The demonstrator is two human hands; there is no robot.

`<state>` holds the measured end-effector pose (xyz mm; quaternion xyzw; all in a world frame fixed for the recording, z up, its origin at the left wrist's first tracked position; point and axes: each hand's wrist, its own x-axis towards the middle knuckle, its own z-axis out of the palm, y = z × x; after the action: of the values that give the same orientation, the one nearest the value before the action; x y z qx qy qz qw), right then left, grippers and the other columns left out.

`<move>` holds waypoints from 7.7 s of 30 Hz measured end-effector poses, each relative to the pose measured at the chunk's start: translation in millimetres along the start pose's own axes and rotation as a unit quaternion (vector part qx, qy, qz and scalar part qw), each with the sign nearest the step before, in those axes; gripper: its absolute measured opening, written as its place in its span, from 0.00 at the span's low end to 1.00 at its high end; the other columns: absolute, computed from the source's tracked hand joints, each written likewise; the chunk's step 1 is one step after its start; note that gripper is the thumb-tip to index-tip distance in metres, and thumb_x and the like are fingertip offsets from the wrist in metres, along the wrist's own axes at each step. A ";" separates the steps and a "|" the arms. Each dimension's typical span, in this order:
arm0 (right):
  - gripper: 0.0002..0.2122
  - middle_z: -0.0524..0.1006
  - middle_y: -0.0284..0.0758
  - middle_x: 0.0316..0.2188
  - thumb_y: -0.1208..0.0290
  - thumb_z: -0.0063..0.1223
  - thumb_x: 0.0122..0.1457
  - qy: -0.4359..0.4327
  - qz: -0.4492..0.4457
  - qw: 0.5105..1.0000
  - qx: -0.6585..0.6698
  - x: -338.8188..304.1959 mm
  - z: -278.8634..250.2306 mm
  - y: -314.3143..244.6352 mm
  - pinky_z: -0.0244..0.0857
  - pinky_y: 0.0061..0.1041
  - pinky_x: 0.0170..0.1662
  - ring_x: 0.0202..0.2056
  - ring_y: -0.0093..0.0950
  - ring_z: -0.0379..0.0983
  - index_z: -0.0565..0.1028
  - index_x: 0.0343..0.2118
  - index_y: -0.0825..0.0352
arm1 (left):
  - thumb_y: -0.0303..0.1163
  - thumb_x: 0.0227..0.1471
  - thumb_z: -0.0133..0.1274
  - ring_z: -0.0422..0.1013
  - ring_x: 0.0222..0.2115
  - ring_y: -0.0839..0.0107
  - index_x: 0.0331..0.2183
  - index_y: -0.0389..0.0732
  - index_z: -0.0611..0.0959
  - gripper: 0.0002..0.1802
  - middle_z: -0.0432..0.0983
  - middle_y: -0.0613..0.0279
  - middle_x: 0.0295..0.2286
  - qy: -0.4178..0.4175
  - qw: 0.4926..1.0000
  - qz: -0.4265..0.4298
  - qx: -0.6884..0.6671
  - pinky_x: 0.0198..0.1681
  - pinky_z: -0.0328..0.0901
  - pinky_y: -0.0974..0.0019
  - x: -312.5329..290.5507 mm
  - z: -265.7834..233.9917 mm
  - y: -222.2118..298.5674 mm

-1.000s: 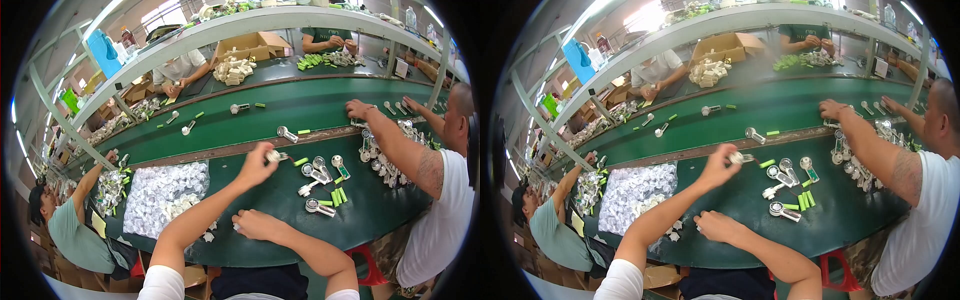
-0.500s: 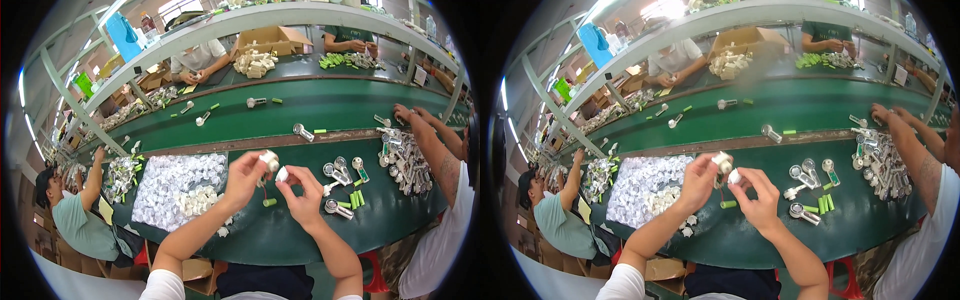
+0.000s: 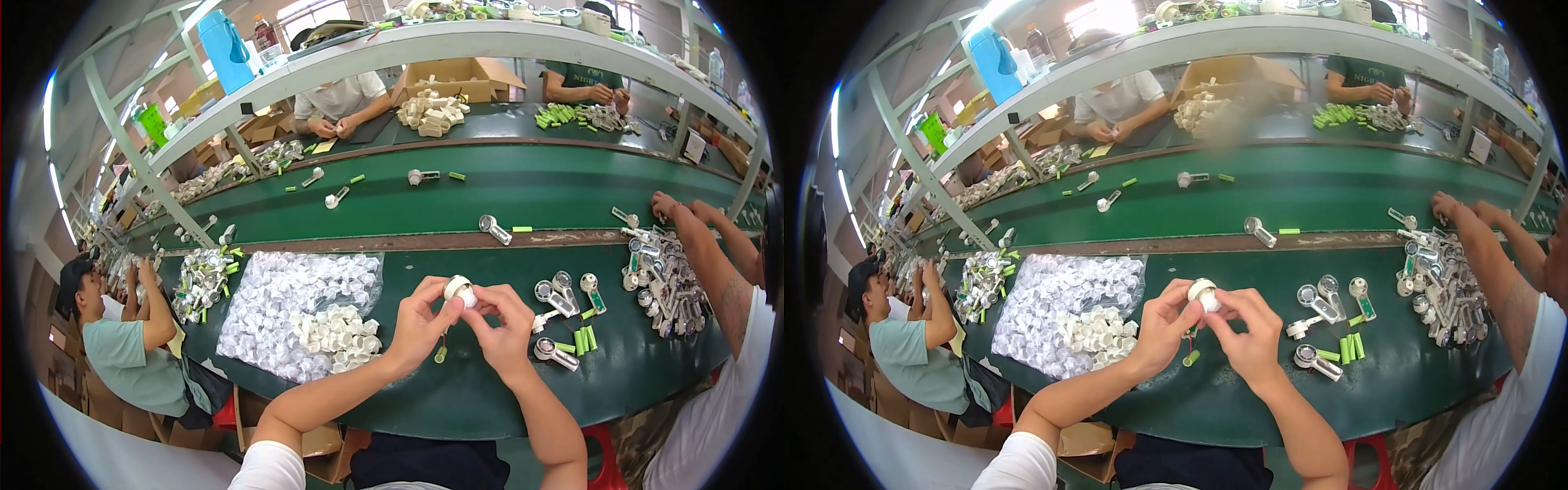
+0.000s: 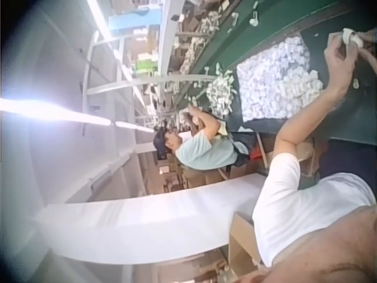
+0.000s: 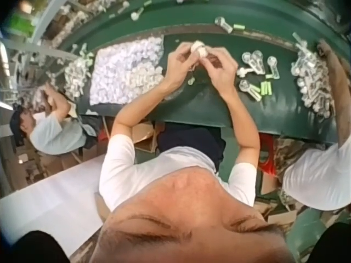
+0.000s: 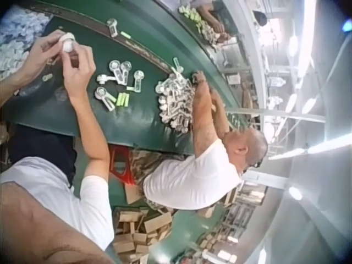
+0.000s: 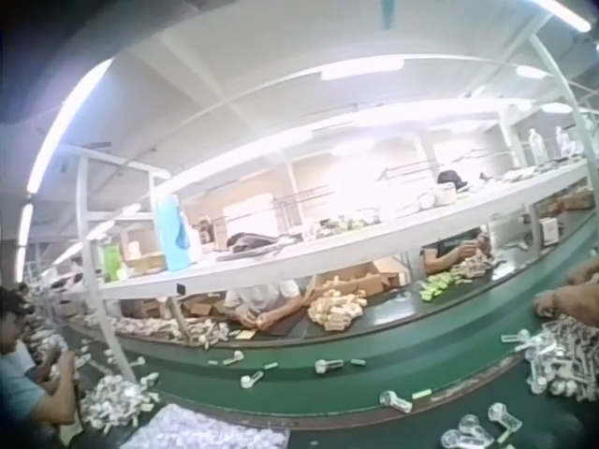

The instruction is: The person assembles electronic device components along an assembly line by taking white caps from the table, attaching them onto the circular device housings by hand, and placing the assembled units on the workbench.

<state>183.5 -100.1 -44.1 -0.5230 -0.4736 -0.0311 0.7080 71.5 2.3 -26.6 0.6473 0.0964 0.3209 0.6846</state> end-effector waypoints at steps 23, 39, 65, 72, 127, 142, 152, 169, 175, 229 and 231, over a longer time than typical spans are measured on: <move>0.21 0.67 0.41 0.52 0.74 0.55 0.62 -0.116 0.123 0.961 0.218 -11.3 6.6 1.4 0.72 0.26 0.47 0.47 0.29 0.71 0.68 0.57 0.74 | 0.20 0.48 0.63 0.67 0.48 0.69 0.47 0.34 0.76 0.23 0.68 0.59 0.46 -0.009 1.000 0.011 0.021 0.52 0.65 0.62 -22.0 -14.4 16.6; 0.16 0.73 0.42 0.48 0.78 0.52 0.61 0.027 0.244 0.967 0.075 -25.7 33.0 26.8 0.71 0.26 0.46 0.47 0.28 0.73 0.70 0.52 0.75 | 0.31 0.49 0.63 0.72 0.37 0.75 0.37 0.34 0.82 0.14 0.78 0.61 0.33 0.199 0.965 -0.013 0.171 0.37 0.68 0.68 73.1 -46.3 -16.7; 0.17 0.69 0.32 0.51 0.67 0.59 0.54 -0.457 -0.161 0.861 -0.154 -106.4 74.8 10.0 0.65 0.30 0.51 0.51 0.33 0.65 0.73 0.47 0.61 | 0.29 0.44 0.63 0.72 0.44 0.42 0.39 0.31 0.75 0.20 0.72 0.40 0.44 0.131 0.838 -0.133 0.512 0.47 0.69 0.50 223.7 -52.5 -137.9; 0.17 0.71 0.39 0.43 0.76 0.51 0.55 -0.505 -0.038 0.856 -0.103 -93.8 60.2 20.1 0.69 0.37 0.45 0.45 0.39 0.71 0.72 0.49 0.64 | 0.19 0.48 0.54 0.75 0.41 0.59 0.50 0.30 0.72 0.25 0.76 0.51 0.43 0.118 0.970 -0.167 0.130 0.38 0.73 0.61 196.1 -52.7 -94.6; 0.17 0.72 0.36 0.42 0.73 0.59 0.59 -0.084 0.172 0.934 0.301 -41.4 26.7 5.4 0.70 0.22 0.45 0.42 0.24 0.71 0.72 0.50 0.76 | 0.25 0.56 0.57 0.66 0.44 0.72 0.44 0.32 0.75 0.14 0.64 0.60 0.43 0.036 0.996 0.033 0.069 0.49 0.65 0.69 -49.7 -13.1 1.2; 0.24 0.68 0.37 0.51 0.58 0.60 0.54 -0.519 -0.101 0.848 0.045 -95.0 53.0 6.5 0.68 0.34 0.45 0.45 0.37 0.70 0.71 0.54 0.57 | 0.57 0.55 0.51 0.67 0.52 0.54 0.61 0.32 0.60 0.46 0.64 0.42 0.55 0.272 0.914 -0.191 0.233 0.46 0.69 0.58 202.4 -110.6 -31.4; 0.15 0.69 0.46 0.46 0.77 0.53 0.50 -0.581 -0.131 0.803 -0.040 -122.8 66.9 0.1 0.72 0.33 0.40 0.42 0.38 0.72 0.72 0.43 0.68 | 0.49 0.55 0.57 0.69 0.50 0.61 0.57 0.36 0.69 0.37 0.69 0.50 0.51 -0.125 0.960 -0.014 0.251 0.50 0.67 0.61 126.1 53.7 -93.6; 0.15 0.72 0.49 0.51 0.75 0.47 0.58 -0.521 -0.044 0.848 0.082 -141.3 77.1 30.3 0.61 0.42 0.56 0.52 0.46 0.68 0.72 0.48 0.71 | 0.28 0.36 0.68 0.73 0.44 0.50 0.42 0.33 0.74 0.30 0.73 0.49 0.38 -0.176 0.853 -0.064 0.488 0.44 0.70 0.55 145.6 222.4 -151.5; 0.15 0.73 0.49 0.47 0.70 0.50 0.60 -0.392 -0.097 0.913 0.055 -95.1 58.4 23.8 0.63 0.41 0.54 0.48 0.47 0.70 0.73 0.49 0.69 | 0.18 0.48 0.58 0.72 0.34 0.69 0.45 0.38 0.68 0.24 0.72 0.61 0.34 -0.069 0.968 -0.037 -0.236 0.37 0.73 0.60 190.0 166.3 -69.7; 0.19 0.75 0.46 0.46 0.70 0.57 0.60 0.001 0.222 0.973 -0.064 16.3 -26.4 13.3 0.71 0.25 0.41 0.41 0.32 0.77 0.72 0.50 0.77 | 0.27 0.52 0.61 0.71 0.33 0.76 0.40 0.28 0.80 0.15 0.74 0.61 0.37 0.027 0.990 -0.053 0.129 0.42 0.68 0.70 74.5 11.9 -17.2; 0.19 0.75 0.46 0.46 0.67 0.58 0.58 -0.044 0.144 0.944 -0.295 17.3 -63.2 16.2 0.68 0.34 0.49 0.45 0.41 0.74 0.74 0.50 0.73 | 0.32 0.53 0.61 0.72 0.33 0.75 0.41 0.31 0.80 0.17 0.75 0.59 0.40 0.073 0.982 -0.041 0.170 0.39 0.68 0.70 140.5 -14.8 -49.6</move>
<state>242.0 -133.7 -43.7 -0.7719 -0.3934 -0.0442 0.4974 188.0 96.0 -36.0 0.7246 0.2255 0.3182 0.5682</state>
